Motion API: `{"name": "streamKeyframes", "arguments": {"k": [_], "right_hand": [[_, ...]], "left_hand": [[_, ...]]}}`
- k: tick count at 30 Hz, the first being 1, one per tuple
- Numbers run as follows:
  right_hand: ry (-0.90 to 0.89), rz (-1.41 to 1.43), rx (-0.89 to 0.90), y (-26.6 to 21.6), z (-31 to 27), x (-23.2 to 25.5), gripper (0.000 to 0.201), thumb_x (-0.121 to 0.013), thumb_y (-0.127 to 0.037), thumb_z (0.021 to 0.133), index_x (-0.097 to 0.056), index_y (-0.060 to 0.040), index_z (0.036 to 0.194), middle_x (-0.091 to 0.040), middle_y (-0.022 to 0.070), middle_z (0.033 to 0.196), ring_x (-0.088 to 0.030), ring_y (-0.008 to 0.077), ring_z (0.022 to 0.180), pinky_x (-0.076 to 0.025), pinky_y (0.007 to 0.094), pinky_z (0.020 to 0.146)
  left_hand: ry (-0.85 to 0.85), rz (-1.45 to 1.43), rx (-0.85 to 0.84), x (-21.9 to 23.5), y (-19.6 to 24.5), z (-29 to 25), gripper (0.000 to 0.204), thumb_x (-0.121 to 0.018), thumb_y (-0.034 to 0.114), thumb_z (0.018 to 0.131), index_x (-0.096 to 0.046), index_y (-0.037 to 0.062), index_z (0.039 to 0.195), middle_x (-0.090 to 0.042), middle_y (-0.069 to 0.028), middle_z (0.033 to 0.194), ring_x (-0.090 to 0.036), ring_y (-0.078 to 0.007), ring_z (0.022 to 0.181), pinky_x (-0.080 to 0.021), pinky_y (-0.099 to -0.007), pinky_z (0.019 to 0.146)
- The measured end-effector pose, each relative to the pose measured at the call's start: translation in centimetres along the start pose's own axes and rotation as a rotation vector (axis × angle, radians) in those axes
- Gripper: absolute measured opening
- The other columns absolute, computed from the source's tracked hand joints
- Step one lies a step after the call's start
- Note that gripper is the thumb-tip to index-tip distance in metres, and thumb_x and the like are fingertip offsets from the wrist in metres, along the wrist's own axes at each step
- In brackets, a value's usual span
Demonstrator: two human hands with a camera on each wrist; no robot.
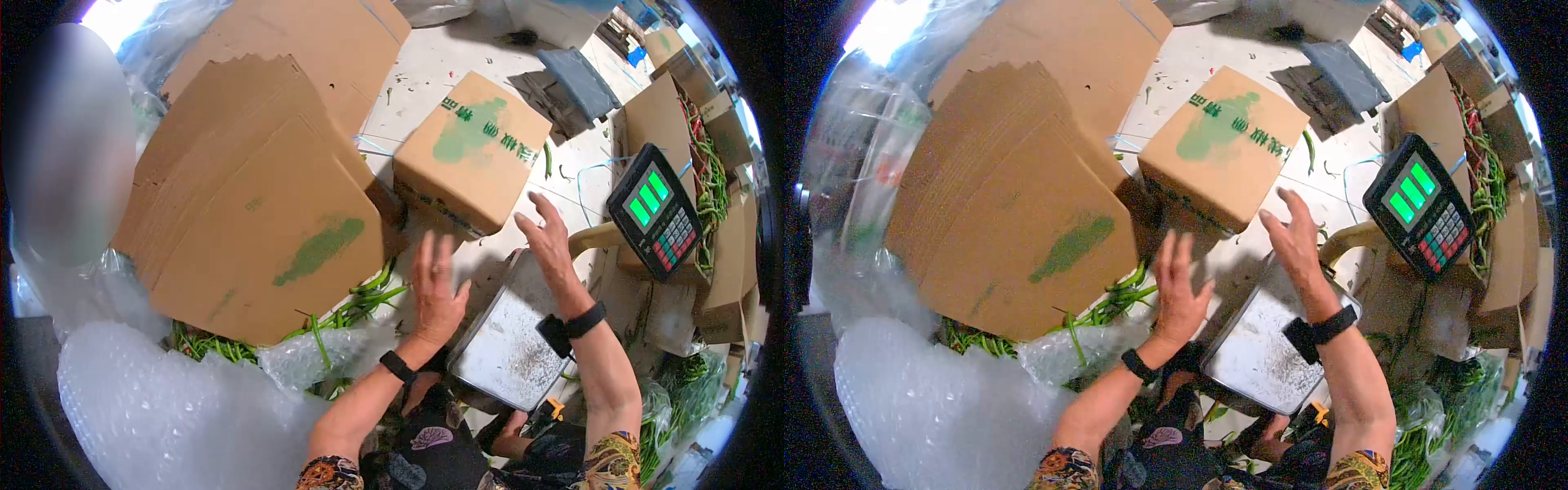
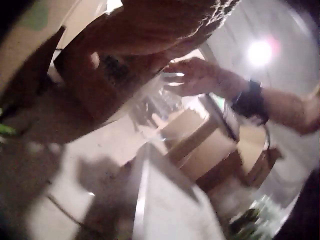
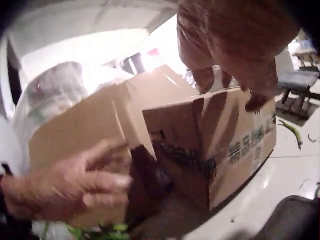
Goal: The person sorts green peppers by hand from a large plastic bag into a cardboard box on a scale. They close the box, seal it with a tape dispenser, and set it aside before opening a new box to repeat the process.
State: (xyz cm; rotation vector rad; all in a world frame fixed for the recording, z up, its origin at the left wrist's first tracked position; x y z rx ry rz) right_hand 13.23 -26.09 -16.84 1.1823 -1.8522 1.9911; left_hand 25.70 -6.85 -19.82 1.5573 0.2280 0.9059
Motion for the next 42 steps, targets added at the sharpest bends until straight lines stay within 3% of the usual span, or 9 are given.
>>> {"name": "streamKeyframes", "arguments": {"k": [4,6,11,13,18,24,33,37,42], "right_hand": [[-0.036,0.147,-0.131,4.6,-1.5,1.3,0.053,-0.062,-0.026,0.087,-0.053,0.0029,0.13,-0.057,0.0227,0.129,-0.056,0.031,0.118,-0.051,0.0361,0.09],[-0.324,0.24,-0.327,5.3,-2.6,0.8,0.048,-0.06,-0.024,0.089,-0.055,0.0035,0.128,-0.063,0.0178,0.119,-0.062,0.0238,0.103,-0.051,0.0329,0.085],[-0.493,0.183,-0.223,3.4,-5.2,2.4,0.042,-0.059,-0.024,0.091,-0.058,0.0042,0.122,-0.066,0.0119,0.104,-0.062,0.016,0.084,-0.051,0.0299,0.073],[-0.492,0.159,-0.2,2.7,-6.0,4.3,0.041,-0.059,-0.024,0.091,-0.059,0.004,0.122,-0.066,0.0114,0.102,-0.061,0.0159,0.083,-0.05,0.0299,0.073],[-0.498,0.167,-0.289,4.8,-9.7,9.9,0.042,-0.06,-0.025,0.09,-0.058,0.0047,0.12,-0.066,0.0115,0.098,-0.063,0.0174,0.085,-0.051,0.0305,0.072],[-0.505,0.087,-0.456,6.4,-14.2,12.9,0.046,-0.061,-0.027,0.088,-0.058,0.0042,0.121,-0.067,0.0139,0.095,-0.064,0.0209,0.086,-0.053,0.0336,0.071],[-0.483,-0.023,-0.258,-1.4,-20.0,17.9,0.038,-0.063,-0.02,0.086,-0.061,0.0033,0.116,-0.069,0.0122,0.1,-0.064,0.0179,0.087,-0.052,0.0345,0.078],[-0.424,-0.064,-0.236,-3.9,-23.8,21.9,0.036,-0.063,-0.017,0.086,-0.06,0.0038,0.116,-0.068,0.0137,0.103,-0.063,0.0183,0.092,-0.05,0.0326,0.081],[-0.147,-0.072,-0.073,-9.4,-28.0,25.8,0.029,-0.063,-0.007,0.087,-0.062,0.0016,0.114,-0.066,0.0136,0.113,-0.064,0.0185,0.094,-0.051,0.0307,0.083]], "left_hand": [[-0.213,0.535,-0.578,-4.3,2.5,3.9,0.069,-0.062,0.004,0.081,-0.039,0.0196,0.145,-0.026,-0.0158,0.153,-0.023,-0.0425,0.14,-0.033,-0.0556,0.105],[-0.246,0.616,-0.543,-6.3,0.3,7.4,0.067,-0.061,0.003,0.082,-0.04,0.0216,0.143,-0.026,-0.0145,0.153,-0.023,-0.0426,0.139,-0.033,-0.0582,0.104],[-0.225,0.723,-0.491,-7.1,1.1,16.9,0.051,-0.048,0.002,0.089,-0.044,0.0154,0.138,-0.028,-0.0137,0.152,-0.023,-0.0405,0.14,-0.033,-0.0581,0.102],[-0.007,0.706,-0.22,-4.7,0.6,20.7,0.054,-0.057,0.006,0.087,-0.043,0.0123,0.138,-0.028,-0.0182,0.151,-0.022,-0.0407,0.141,-0.03,-0.0577,0.105],[0.239,0.742,-0.49,9.5,1.9,16.8,0.079,-0.075,0.012,0.074,-0.035,0.0033,0.142,-0.034,-0.0231,0.145,-0.031,-0.0403,0.135,-0.03,-0.0495,0.111],[0.4,1.213,-0.174,28.9,-1.0,11.0,0.08,-0.077,0.02,0.075,-0.036,0.0051,0.142,-0.043,-0.0179,0.138,-0.04,-0.0375,0.127,-0.036,-0.0481,0.103],[-0.169,0.729,-0.152,32.6,2.7,8.7,0.034,-0.074,0.01,0.068,-0.059,0.0043,0.098,-0.061,-0.0196,0.092,-0.059,-0.0385,0.091,-0.047,-0.0432,0.077],[-0.294,0.623,-0.146,29.0,10.0,5.3,0.029,-0.07,0.007,0.071,-0.058,0.0037,0.097,-0.062,-0.0192,0.087,-0.061,-0.0396,0.083,-0.048,-0.0446,0.073],[-0.395,0.556,-0.605,22.9,26.7,-1.7,0.024,-0.06,-0.003,0.074,-0.06,0.0043,0.097,-0.061,-0.0154,0.084,-0.061,-0.0355,0.08,-0.048,-0.0393,0.069]]}}
Point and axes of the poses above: each hand's wrist, its own z-axis towards the middle knuckle, its own x-axis out of the back of the hand, y = z × x, the point moved 5 cm from there along z, towards the middle knuckle
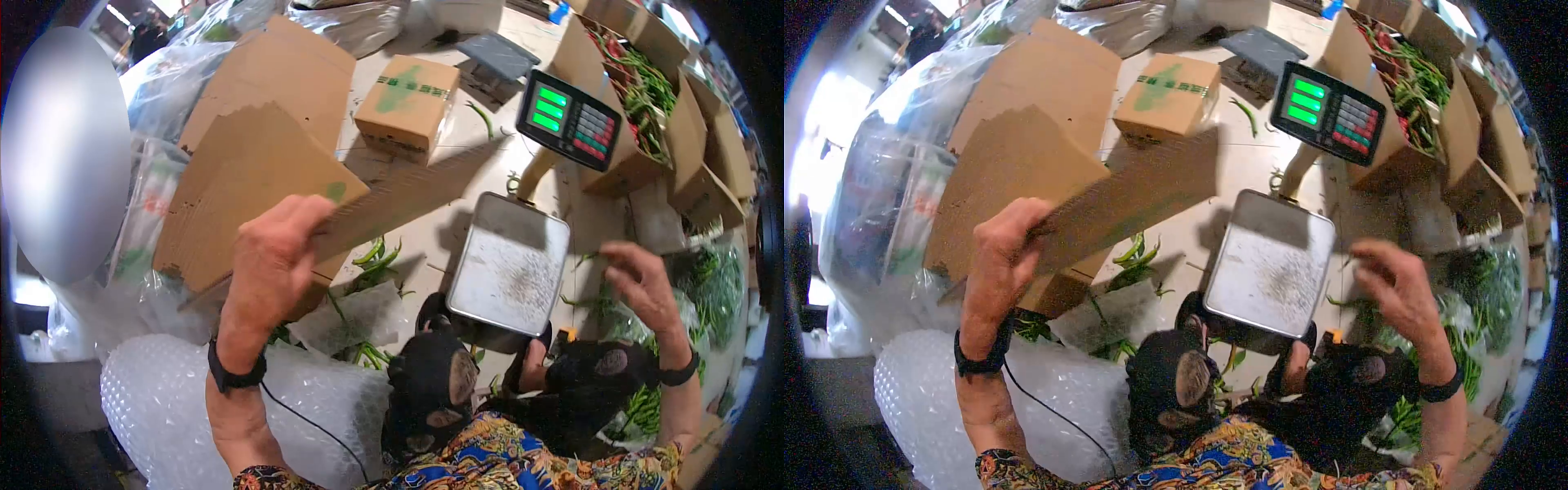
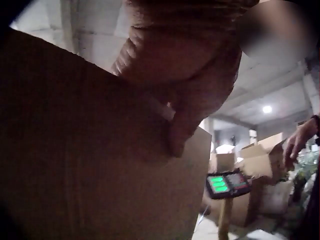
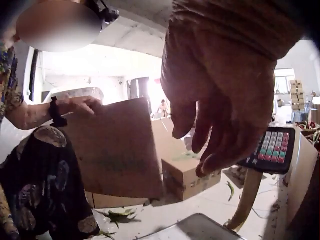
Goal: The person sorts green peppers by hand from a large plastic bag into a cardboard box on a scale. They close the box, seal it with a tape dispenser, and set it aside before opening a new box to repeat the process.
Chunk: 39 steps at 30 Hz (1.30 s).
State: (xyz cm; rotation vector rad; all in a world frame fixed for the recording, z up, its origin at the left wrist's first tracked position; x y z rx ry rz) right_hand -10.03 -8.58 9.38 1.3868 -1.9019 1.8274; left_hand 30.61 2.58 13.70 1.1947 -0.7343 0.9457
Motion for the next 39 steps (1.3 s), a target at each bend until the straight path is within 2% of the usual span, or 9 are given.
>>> {"name": "streamKeyframes", "arguments": {"k": [4,13,16,22,26,28,32,37,39], "right_hand": [[0.449,0.064,0.308,-4.6,-4.5,3.6,0.026,-0.061,-0.005,0.088,-0.062,-0.0021,0.113,-0.059,0.0122,0.127,-0.061,0.0167,0.101,-0.049,0.0275,0.084],[-0.176,0.343,0.166,-0.5,-9.1,-4.8,0.092,-0.087,-0.031,0.064,-0.042,0.0,0.138,-0.051,0.0173,0.135,-0.05,0.0263,0.124,-0.044,0.0386,0.101],[-0.219,0.533,0.046,2.1,-9.0,-7.1,0.076,-0.074,-0.035,0.08,-0.04,0.0003,0.139,-0.051,0.019,0.135,-0.048,0.0265,0.127,-0.037,0.038,0.107],[-0.184,0.433,-0.049,3.0,-8.7,-7.4,0.082,-0.069,-0.042,0.084,-0.034,0.0007,0.145,-0.044,0.0218,0.143,-0.041,0.0298,0.134,-0.033,0.0394,0.11],[-0.112,0.393,0.018,3.1,-8.6,-7.3,0.08,-0.068,-0.045,0.084,-0.036,-0.0024,0.145,-0.046,0.0209,0.141,-0.045,0.0322,0.13,-0.037,0.0415,0.107],[-0.123,0.466,-0.037,4.1,-8.6,-7.0,0.079,-0.067,-0.045,0.085,-0.037,-0.003,0.144,-0.047,0.0208,0.14,-0.047,0.0315,0.128,-0.039,0.0414,0.105],[-0.11,0.586,-0.066,7.5,-8.5,-5.9,0.074,-0.066,-0.04,0.086,-0.037,-0.0055,0.145,-0.05,0.0194,0.137,-0.054,0.0275,0.118,-0.045,0.0389,0.098],[0.212,0.309,-0.05,5.2,-8.2,-1.0,0.025,-0.062,-0.02,0.087,-0.069,0.0019,0.098,-0.068,0.0064,0.076,-0.061,0.0109,0.075,-0.05,0.029,0.071],[0.42,0.18,0.016,7.4,-7.3,1.6,0.025,-0.061,-0.019,0.086,-0.069,0.0025,0.095,-0.07,0.0122,0.081,-0.062,0.0141,0.074,-0.05,0.0304,0.07]], "left_hand": [[-0.135,0.084,-0.441,-2.2,9.7,1.5,0.014,-0.061,0.004,0.076,-0.062,0.0105,0.088,-0.052,-0.0071,0.072,-0.057,-0.0278,0.071,-0.044,-0.039,0.062],[-0.326,-0.017,-1.056,-15.1,24.5,-1.0,0.012,-0.058,0.017,0.081,-0.057,0.0169,0.092,-0.055,-0.0011,0.083,-0.058,-0.019,0.083,-0.04,-0.036,0.079],[-0.45,-0.426,-0.917,-16.6,23.5,1.2,0.033,-0.066,0.014,0.077,-0.062,0.0132,0.11,-0.062,-0.0076,0.099,-0.059,-0.0241,0.097,-0.04,-0.0386,0.089],[0.227,-0.456,-0.141,-13.7,15.5,8.8,0.072,-0.073,0.041,0.081,-0.046,-0.001,0.133,-0.051,-0.0225,0.127,-0.05,-0.0368,0.119,-0.039,-0.0439,0.101],[0.246,-0.173,-0.011,-19.5,11.5,11.5,0.092,-0.074,0.046,0.078,-0.032,-0.0073,0.14,-0.051,-0.027,0.126,-0.048,-0.0381,0.121,-0.035,-0.0447,0.105],[-0.199,-0.83,0.177,-22.0,11.1,12.0,0.097,-0.071,0.06,0.075,-0.032,0.0005,0.142,-0.037,-0.0219,0.144,-0.044,-0.0342,0.124,-0.042,-0.0464,0.096],[-0.309,-0.877,0.193,-21.2,10.1,11.8,0.09,-0.072,0.053,0.077,-0.033,0.0057,0.142,-0.04,-0.0168,0.142,-0.045,-0.0261,0.121,-0.044,-0.0434,0.093],[-0.269,-0.78,0.305,-18.0,10.2,10.9,0.043,-0.062,0.015,0.074,-0.056,0.0012,0.114,-0.062,-0.0111,0.095,-0.06,-0.0174,0.084,-0.051,-0.0303,0.069],[-0.176,-0.51,0.14,-16.9,9.8,11.3,0.049,-0.057,0.009,0.071,-0.053,-0.005,0.117,-0.065,-0.0247,0.093,-0.064,-0.0367,0.086,-0.051,-0.0419,0.078]]}}
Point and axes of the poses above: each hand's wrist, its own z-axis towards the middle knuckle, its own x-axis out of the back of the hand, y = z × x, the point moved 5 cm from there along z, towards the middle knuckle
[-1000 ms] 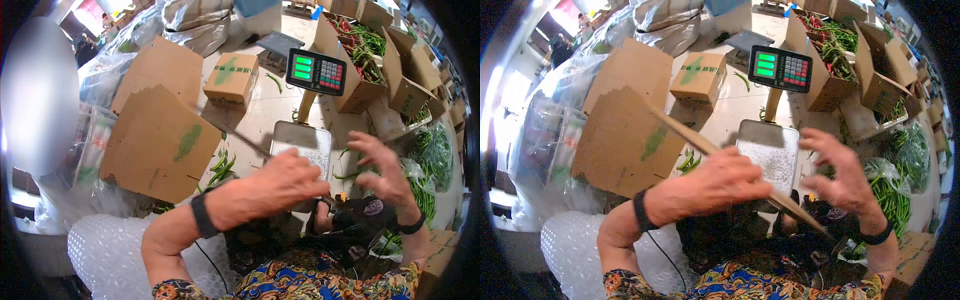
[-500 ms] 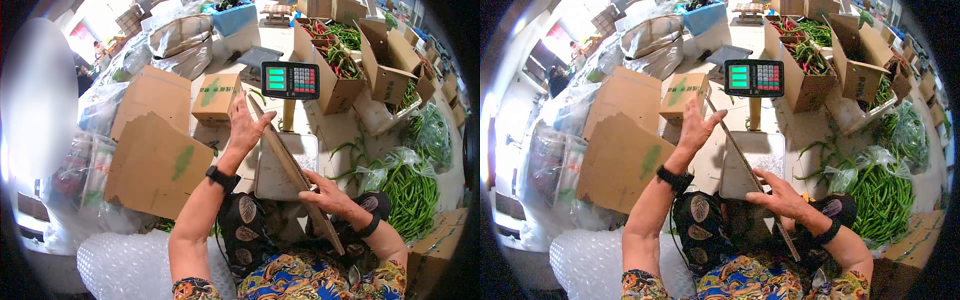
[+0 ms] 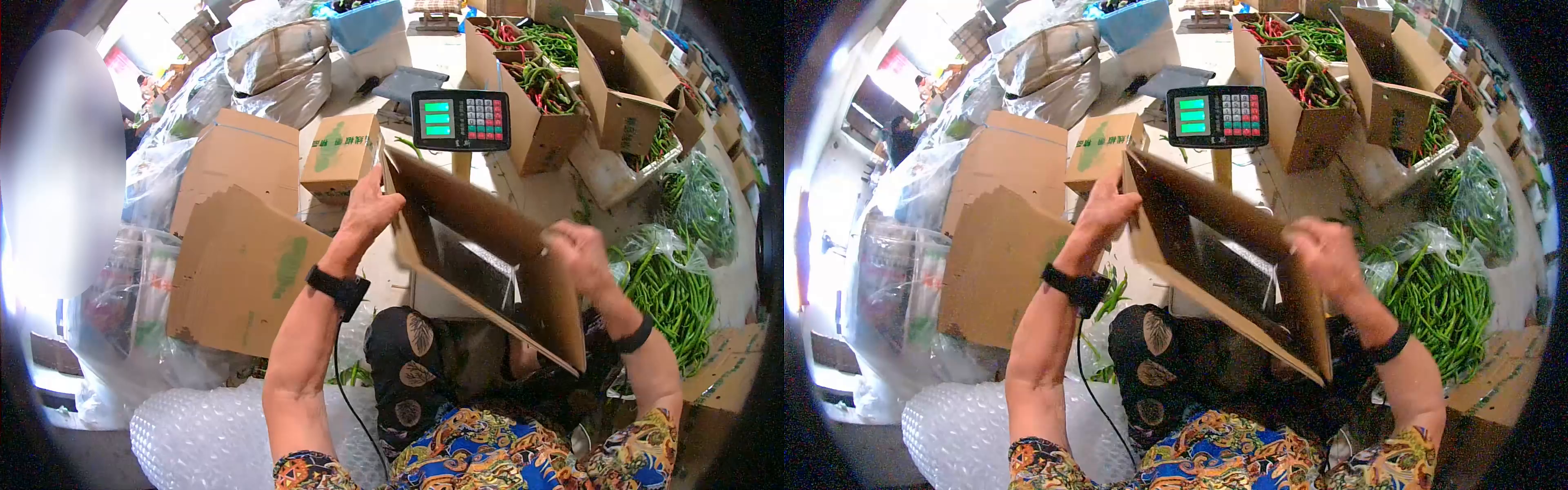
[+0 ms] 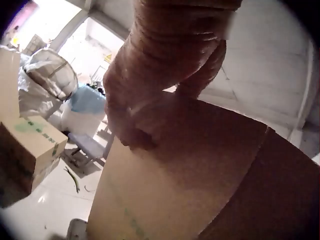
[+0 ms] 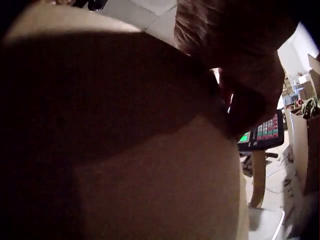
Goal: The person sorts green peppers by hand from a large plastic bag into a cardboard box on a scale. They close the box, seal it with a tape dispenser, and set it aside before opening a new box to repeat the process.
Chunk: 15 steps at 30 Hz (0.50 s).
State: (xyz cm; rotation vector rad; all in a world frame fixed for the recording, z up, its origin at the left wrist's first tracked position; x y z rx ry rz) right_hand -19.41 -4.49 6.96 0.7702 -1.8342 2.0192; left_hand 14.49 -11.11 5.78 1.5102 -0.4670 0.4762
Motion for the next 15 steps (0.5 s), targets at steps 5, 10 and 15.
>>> {"name": "streamKeyframes", "arguments": {"k": [5,10,15], "right_hand": [[0.362,-0.006,-0.16,5.0,3.9,3.4,0.027,-0.058,-0.016,0.087,-0.064,0.0014,0.107,-0.068,0.016,0.093,-0.063,0.0217,0.087,-0.048,0.0324,0.081],[0.77,-0.399,0.39,-1.2,5.3,0.2,0.047,-0.059,-0.007,0.081,-0.049,-0.0046,0.127,-0.048,0.0171,0.133,-0.044,0.0338,0.125,-0.035,0.0423,0.101],[0.201,-0.495,0.841,-4.1,2.8,-10.0,0.061,-0.066,-0.011,0.077,-0.046,-0.0123,0.135,-0.041,0.0141,0.144,-0.04,0.0337,0.13,-0.031,0.0492,0.105]], "left_hand": [[-0.201,0.472,-0.24,-0.5,2.8,-3.6,0.067,-0.054,0.01,0.071,-0.043,0.0029,0.136,-0.063,-0.0297,0.106,-0.061,-0.0437,0.1,-0.049,-0.0479,0.091],[-0.44,0.589,-0.187,-4.6,2.1,-5.3,0.083,-0.063,0.03,0.081,-0.024,0.0012,0.147,-0.046,-0.0275,0.136,-0.05,-0.0402,0.121,-0.043,-0.0452,0.101],[-0.421,0.814,-0.285,-6.8,1.5,-6.0,0.102,-0.059,0.063,0.082,-0.021,-0.0068,0.146,-0.031,-0.0322,0.145,-0.036,-0.0445,0.132,-0.034,-0.0465,0.11]]}}
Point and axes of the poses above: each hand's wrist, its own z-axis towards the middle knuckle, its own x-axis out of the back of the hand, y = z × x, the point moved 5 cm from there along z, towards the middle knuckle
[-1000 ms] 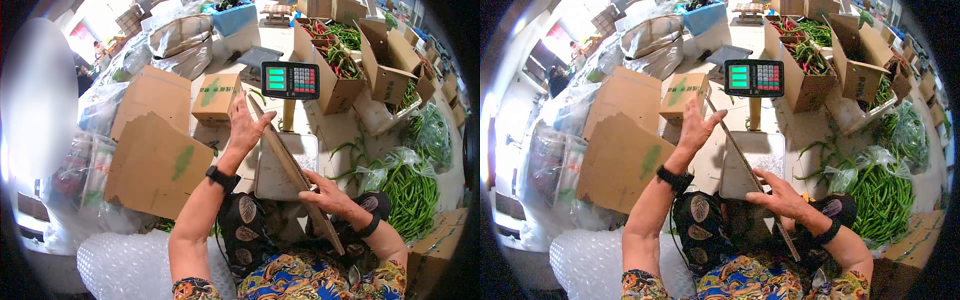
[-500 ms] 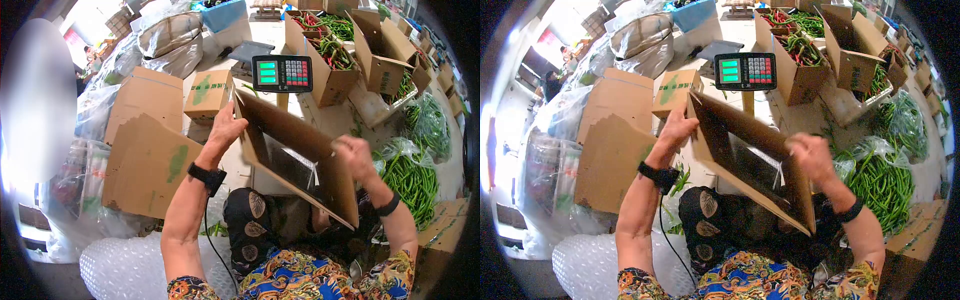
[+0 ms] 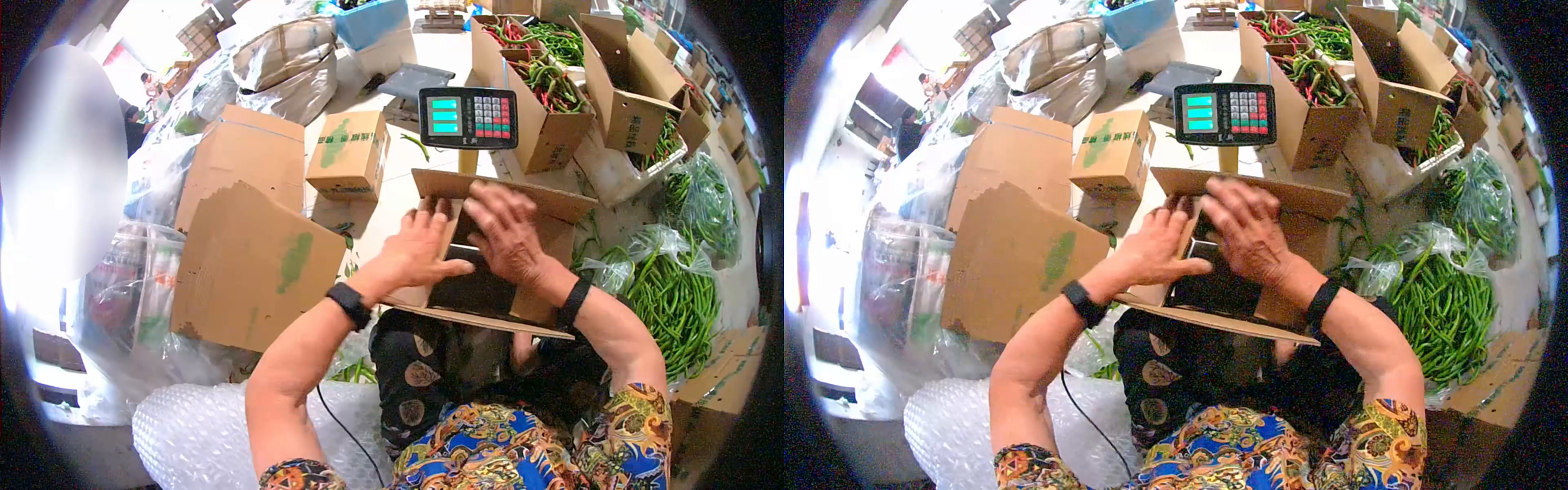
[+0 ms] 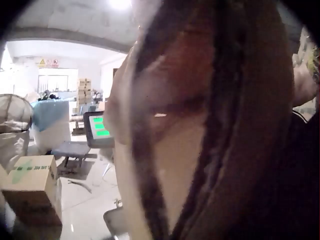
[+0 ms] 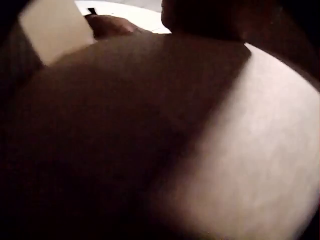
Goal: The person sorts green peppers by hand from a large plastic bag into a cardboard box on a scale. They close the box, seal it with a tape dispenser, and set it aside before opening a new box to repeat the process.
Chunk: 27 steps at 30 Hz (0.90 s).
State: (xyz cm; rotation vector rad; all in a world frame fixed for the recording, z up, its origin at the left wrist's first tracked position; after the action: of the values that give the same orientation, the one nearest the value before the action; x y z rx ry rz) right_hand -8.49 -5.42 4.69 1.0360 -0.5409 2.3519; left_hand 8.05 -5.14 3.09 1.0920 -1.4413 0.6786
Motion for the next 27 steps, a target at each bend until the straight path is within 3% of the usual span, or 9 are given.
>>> {"name": "streamKeyframes", "arguments": {"k": [3,7,10,12,16,18,19,23,27], "right_hand": [[-0.164,0.221,0.013,0.2,-1.9,-3.5,0.074,-0.06,0.001,0.076,-0.037,-0.0136,0.145,-0.032,0.0134,0.152,-0.032,0.0378,0.137,-0.028,0.0478,0.112],[-0.323,0.228,0.176,0.0,-0.9,-5.4,0.079,-0.055,0.005,0.074,-0.032,-0.0123,0.148,-0.025,0.0132,0.155,-0.036,0.0394,0.134,-0.031,0.0458,0.111],[-0.731,0.113,0.087,0.4,-2.6,-9.2,0.08,-0.055,0.004,0.073,-0.032,-0.0102,0.148,-0.027,0.0138,0.155,-0.04,0.0329,0.132,-0.035,0.0422,0.105],[-0.679,0.181,0.087,1.2,-2.9,-9.0,0.077,-0.051,-0.001,0.075,-0.029,-0.0101,0.149,-0.022,0.0108,0.158,-0.036,0.0352,0.134,-0.034,0.0475,0.107],[-0.62,0.053,0.11,1.3,-3.3,-9.6,0.078,-0.049,0.0,0.074,-0.03,-0.0112,0.149,-0.024,0.0072,0.157,-0.034,0.0323,0.136,-0.034,0.0506,0.105],[-0.581,0.06,0.128,1.4,-2.9,-10.1,0.077,-0.051,0.0,0.074,-0.032,-0.0114,0.148,-0.025,0.0051,0.157,-0.034,0.0307,0.136,-0.035,0.0526,0.104],[-0.559,0.13,0.123,1.5,-2.7,-9.8,0.074,-0.05,-0.001,0.075,-0.035,-0.0103,0.146,-0.029,0.007,0.155,-0.035,0.031,0.136,-0.035,0.0517,0.105],[-0.366,0.405,0.244,3.6,-0.3,-5.3,0.063,-0.053,-0.003,0.076,-0.044,-0.005,0.139,-0.042,0.0137,0.146,-0.04,0.0351,0.134,-0.036,0.0448,0.111],[0.009,-0.152,0.246,4.9,4.5,7.0,0.051,-0.065,-0.011,0.079,-0.054,-0.0034,0.128,-0.054,0.0154,0.133,-0.056,0.032,0.116,-0.05,0.0413,0.091]], "left_hand": [[-0.086,-0.642,-0.174,0.3,-3.7,-1.7,0.097,-0.064,0.06,0.081,-0.026,-0.0025,0.146,-0.026,-0.0342,0.147,-0.022,-0.0499,0.138,-0.024,-0.0508,0.114],[-0.088,-0.432,-0.193,0.7,-1.7,-5.1,0.076,-0.062,0.054,0.086,-0.044,0.0025,0.139,-0.027,-0.031,0.148,-0.02,-0.0504,0.138,-0.021,-0.0506,0.115],[-0.225,-0.877,-0.06,-0.4,-3.2,-3.7,0.05,-0.056,0.043,0.094,-0.063,0.0004,0.118,-0.059,-0.0241,0.125,-0.05,-0.0359,0.125,-0.041,-0.042,0.101],[0.051,-1.247,0.197,0.1,-4.6,-4.4,0.047,-0.058,0.031,0.094,-0.056,0.0009,0.129,-0.063,-0.0156,0.125,-0.058,-0.0259,0.118,-0.044,-0.0384,0.101],[0.837,-1.075,0.054,3.0,-3.2,-8.2,0.049,-0.043,0.03,0.098,-0.05,-0.0038,0.133,-0.063,-0.0176,0.121,-0.061,-0.0264,0.111,-0.047,-0.0362,0.094],[0.602,-0.606,0.054,2.0,-1.6,-7.2,0.06,-0.05,0.038,0.097,-0.043,-0.0063,0.137,-0.059,-0.0248,0.123,-0.058,-0.0351,0.115,-0.043,-0.0397,0.099],[0.744,-0.47,-0.012,3.0,-1.8,-6.0,0.071,-0.053,0.042,0.096,-0.033,-0.0076,0.142,-0.054,-0.0308,0.124,-0.054,-0.0409,0.117,-0.041,-0.0439,0.1],[0.664,-0.548,0.217,-1.1,-4.9,-0.2,0.081,-0.053,0.046,0.095,-0.019,-0.0064,0.147,-0.049,-0.0346,0.129,-0.052,-0.0441,0.118,-0.04,-0.0467,0.099],[0.479,-0.728,0.328,-4.7,-5.9,2.1,0.091,-0.043,0.059,0.095,-0.011,-0.0073,0.148,-0.044,-0.0367,0.133,-0.047,-0.0494,0.121,-0.038,-0.0451,0.101]]}}
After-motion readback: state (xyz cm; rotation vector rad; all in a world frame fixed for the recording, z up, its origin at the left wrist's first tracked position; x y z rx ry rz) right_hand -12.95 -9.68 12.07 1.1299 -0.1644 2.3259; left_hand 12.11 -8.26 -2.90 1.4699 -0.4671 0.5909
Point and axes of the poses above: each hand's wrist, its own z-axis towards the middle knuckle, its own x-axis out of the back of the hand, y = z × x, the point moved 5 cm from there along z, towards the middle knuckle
